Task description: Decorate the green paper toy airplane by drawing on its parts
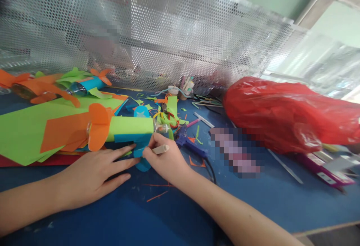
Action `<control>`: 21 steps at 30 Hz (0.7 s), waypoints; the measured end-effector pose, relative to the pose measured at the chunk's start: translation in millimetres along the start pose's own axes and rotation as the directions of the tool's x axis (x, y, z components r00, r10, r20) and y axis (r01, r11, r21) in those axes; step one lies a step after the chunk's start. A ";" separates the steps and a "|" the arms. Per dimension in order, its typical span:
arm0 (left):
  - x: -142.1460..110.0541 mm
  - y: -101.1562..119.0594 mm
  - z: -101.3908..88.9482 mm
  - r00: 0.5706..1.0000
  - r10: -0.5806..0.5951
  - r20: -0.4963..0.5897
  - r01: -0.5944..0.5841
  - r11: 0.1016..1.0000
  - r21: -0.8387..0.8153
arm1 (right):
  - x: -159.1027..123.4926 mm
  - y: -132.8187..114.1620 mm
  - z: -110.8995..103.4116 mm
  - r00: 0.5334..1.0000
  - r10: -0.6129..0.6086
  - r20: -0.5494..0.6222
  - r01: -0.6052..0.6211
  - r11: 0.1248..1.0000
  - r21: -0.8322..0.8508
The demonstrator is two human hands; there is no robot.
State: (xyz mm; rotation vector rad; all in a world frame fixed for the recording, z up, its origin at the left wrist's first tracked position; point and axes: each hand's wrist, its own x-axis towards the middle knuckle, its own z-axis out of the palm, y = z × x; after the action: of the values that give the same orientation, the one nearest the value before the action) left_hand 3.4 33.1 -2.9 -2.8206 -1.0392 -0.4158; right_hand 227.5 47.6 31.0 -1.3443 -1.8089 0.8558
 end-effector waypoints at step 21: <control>1.5 1.4 -3.9 0.999 -0.022 0.049 0.023 1.000 -0.009 | 10.4 16.5 2.4 0.997 -0.069 -0.030 0.069 0.998 -0.002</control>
State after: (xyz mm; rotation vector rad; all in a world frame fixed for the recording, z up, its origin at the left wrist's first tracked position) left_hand 4.6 32.1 1.3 -2.8431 -1.0816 -0.3569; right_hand 231.5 61.4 17.5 -1.2815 -1.8222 0.7940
